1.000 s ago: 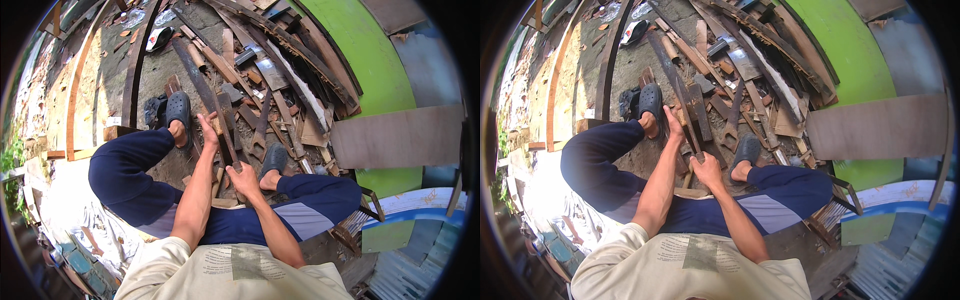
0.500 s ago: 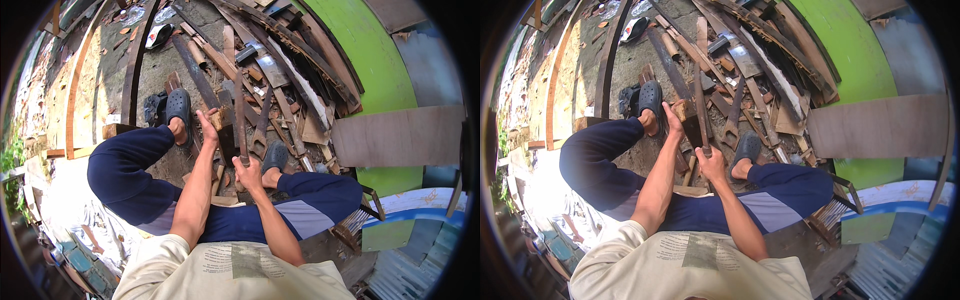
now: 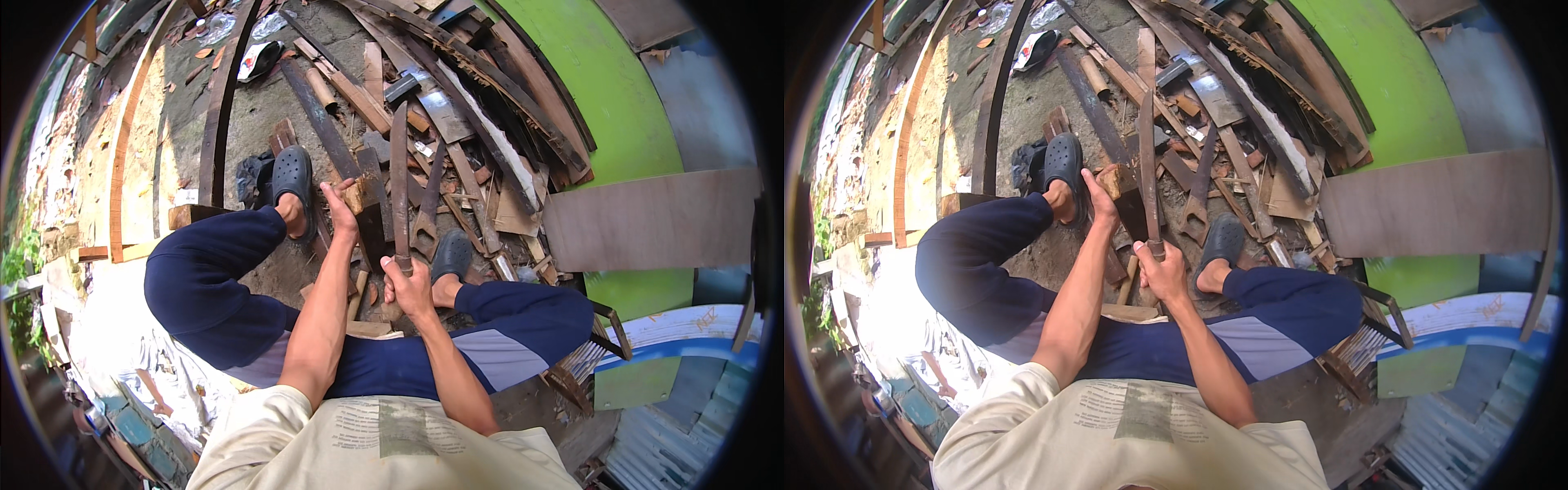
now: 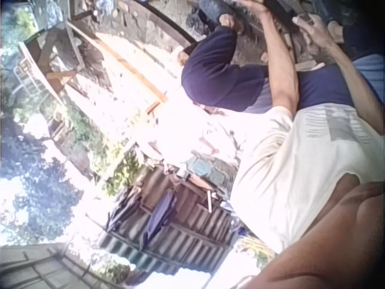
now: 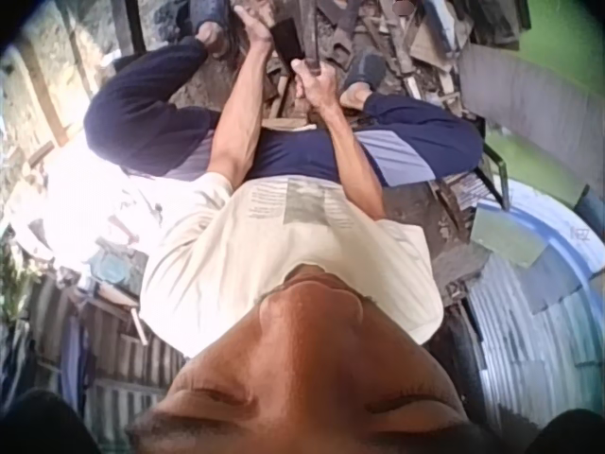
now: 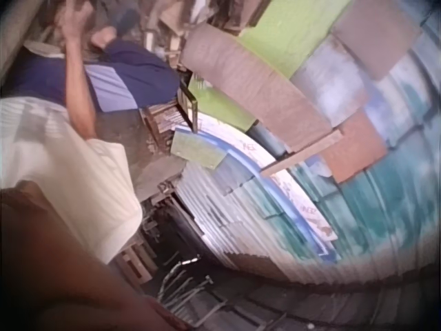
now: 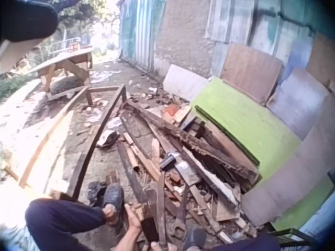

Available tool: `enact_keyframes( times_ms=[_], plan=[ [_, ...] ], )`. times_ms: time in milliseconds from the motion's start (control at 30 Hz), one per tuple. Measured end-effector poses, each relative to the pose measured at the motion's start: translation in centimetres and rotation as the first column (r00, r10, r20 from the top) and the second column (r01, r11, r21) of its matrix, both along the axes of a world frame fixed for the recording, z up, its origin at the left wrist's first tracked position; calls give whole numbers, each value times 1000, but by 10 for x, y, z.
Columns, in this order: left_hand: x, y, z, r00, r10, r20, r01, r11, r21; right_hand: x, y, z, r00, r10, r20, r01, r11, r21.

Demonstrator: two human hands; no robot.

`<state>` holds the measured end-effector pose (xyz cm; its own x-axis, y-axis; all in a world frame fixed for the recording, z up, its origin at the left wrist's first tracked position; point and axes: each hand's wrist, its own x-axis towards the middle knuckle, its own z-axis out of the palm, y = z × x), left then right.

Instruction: The person sits cross-legged on the ground and uses a hand saw to cut a small piece of wood held between their legs. They repeatedly saw back and forth, then inspect the cut piece and continue sawing.

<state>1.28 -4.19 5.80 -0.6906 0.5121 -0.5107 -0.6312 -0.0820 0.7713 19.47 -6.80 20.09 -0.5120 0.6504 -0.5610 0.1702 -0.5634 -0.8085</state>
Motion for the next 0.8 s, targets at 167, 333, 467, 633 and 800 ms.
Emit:
enact_keyframes(
  times_ms=[167, 333, 467, 633, 800],
  plan=[
    [2, -1, -1, 1000, -27, -6, 27, 999, -19, -3, -3, -7, 943, 138, 302, -205, 958, 201],
    [2, -1, -1, 999, -22, 23, 22, 1000, 16, -6, 8, 26, 994, 105, -7, -98, 895, -436],
    [-3, -4, -7, 1000, -17, 15, 17, 1000, 16, -1, -3, 26, 992, 113, 47, -112, 993, -30],
    [8, -1, 11, 997, -62, -47, 59, 996, -70, -4, -14, -1, 953, 71, 295, -173, 926, 334],
    [-3, -4, 2, 1000, -8, 21, 9, 1000, -18, -6, -18, 31, 932, 175, 317, -214, 973, 92]
  ],
)
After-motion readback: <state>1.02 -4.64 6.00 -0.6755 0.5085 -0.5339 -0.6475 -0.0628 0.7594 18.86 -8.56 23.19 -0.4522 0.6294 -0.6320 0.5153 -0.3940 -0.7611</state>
